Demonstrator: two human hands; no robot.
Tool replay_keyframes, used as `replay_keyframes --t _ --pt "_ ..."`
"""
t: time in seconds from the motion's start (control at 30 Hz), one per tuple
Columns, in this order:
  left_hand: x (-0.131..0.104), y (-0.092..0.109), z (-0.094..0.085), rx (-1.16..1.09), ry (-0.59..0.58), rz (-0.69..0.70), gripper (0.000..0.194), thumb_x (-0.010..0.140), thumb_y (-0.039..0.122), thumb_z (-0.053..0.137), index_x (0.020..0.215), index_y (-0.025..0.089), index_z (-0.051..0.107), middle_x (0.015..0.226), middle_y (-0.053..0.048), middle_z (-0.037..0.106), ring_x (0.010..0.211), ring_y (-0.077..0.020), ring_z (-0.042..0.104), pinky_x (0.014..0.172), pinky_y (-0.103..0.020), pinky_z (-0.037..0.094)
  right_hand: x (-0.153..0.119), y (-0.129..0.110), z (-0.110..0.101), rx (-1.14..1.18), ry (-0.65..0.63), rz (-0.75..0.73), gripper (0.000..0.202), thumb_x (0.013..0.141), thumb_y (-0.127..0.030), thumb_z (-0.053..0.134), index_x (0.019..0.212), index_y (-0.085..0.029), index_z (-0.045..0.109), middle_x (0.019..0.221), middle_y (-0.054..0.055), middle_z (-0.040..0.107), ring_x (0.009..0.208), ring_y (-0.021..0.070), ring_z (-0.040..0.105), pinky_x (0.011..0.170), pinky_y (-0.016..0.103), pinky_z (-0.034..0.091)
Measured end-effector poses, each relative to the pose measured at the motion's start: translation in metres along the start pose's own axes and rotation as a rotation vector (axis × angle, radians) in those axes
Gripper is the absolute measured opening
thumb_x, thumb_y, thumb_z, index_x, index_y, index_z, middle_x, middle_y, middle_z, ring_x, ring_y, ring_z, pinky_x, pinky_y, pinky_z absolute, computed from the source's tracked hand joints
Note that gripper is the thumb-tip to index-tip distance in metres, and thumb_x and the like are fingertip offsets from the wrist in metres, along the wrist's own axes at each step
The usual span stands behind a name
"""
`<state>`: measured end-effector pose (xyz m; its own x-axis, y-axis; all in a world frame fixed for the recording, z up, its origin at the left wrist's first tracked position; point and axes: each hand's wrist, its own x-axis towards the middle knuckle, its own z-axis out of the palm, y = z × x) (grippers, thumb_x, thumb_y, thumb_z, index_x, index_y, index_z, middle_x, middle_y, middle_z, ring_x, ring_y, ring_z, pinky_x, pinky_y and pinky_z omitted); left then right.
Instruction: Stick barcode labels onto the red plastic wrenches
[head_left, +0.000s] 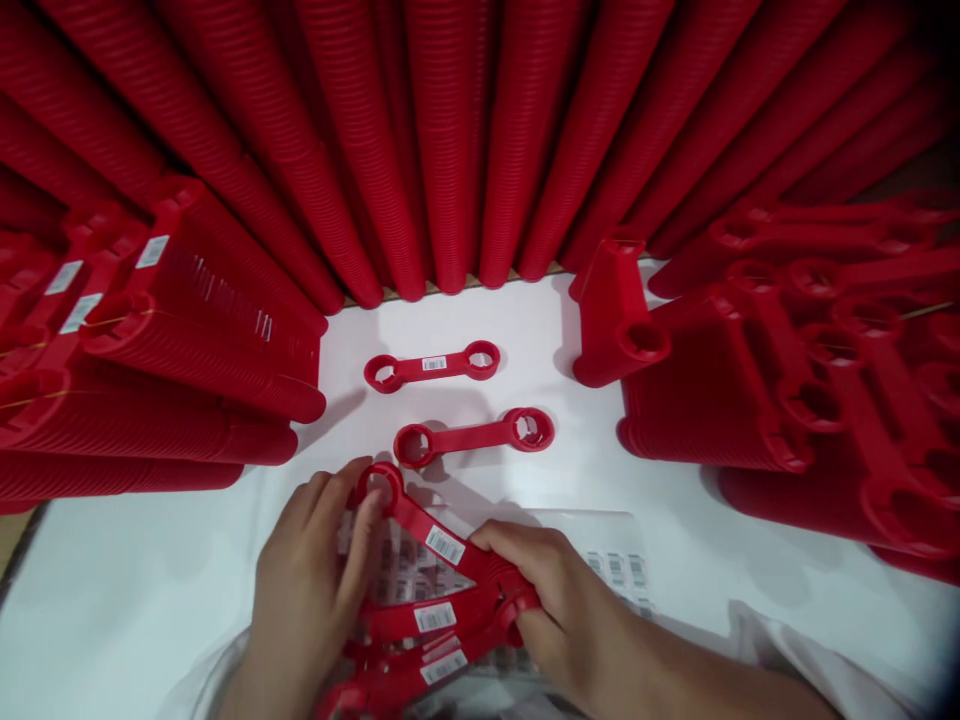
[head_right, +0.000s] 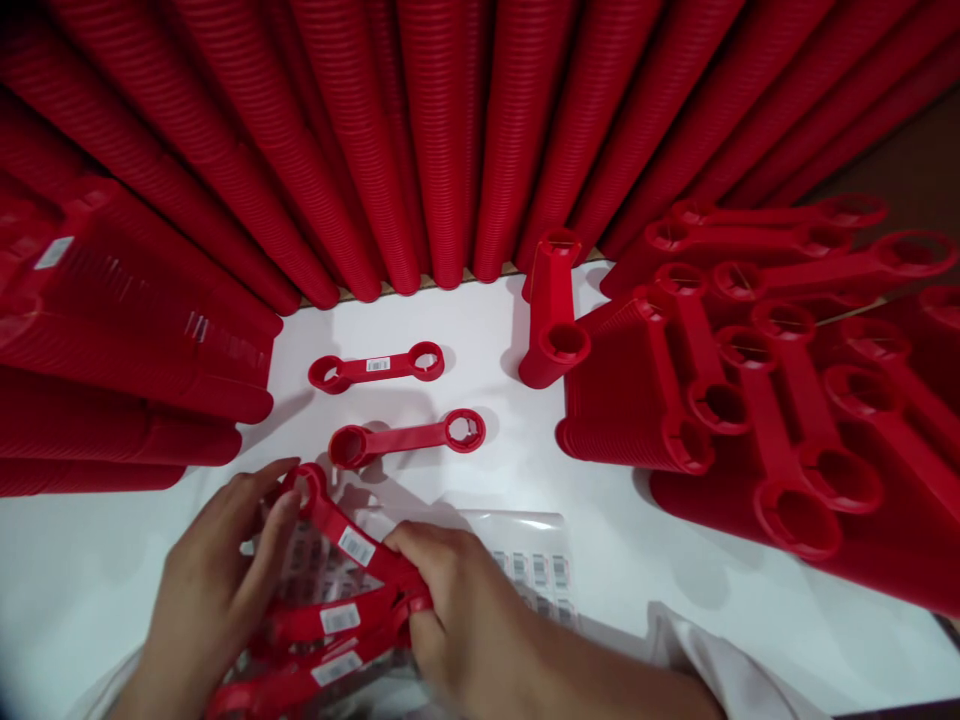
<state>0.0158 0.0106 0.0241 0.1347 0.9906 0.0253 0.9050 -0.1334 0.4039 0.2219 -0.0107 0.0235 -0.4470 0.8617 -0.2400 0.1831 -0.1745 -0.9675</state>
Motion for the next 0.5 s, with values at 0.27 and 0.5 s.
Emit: replay_keyframes --t 0.27,0.5 --pt "-0.003 -0.007 -0.009 -0.145 0.01 -0.066 0.016 0.086 0.031 0.044 0.096 0.02 0.05 0.086 -0.003 0.062 0.069 -0.0157 0.06 0.052 -0.021 0.047 0.002 0.009 -0.001 0.066 0.037 0.038 0.028 0.056 -0.001 0.035 0.074 -0.017 0.051 0.065 -0.003 0.052 0.058 0.0104 0.045 0.053 0.02 0.033" --pt "-0.006 -0.012 -0.013 -0.119 -0.233 -0.002 0.02 0.087 0.034 0.043 0.082 0.022 0.059 0.067 0.001 0.062 0.056 -0.0146 0.058 0.051 -0.022 0.045 0.002 0.01 -0.001 0.001 0.045 -0.004 0.028 0.058 -0.001 0.036 0.076 -0.017 0.051 0.07 -0.001 0.055 0.063 0.012 0.048 0.058 0.022 0.036"
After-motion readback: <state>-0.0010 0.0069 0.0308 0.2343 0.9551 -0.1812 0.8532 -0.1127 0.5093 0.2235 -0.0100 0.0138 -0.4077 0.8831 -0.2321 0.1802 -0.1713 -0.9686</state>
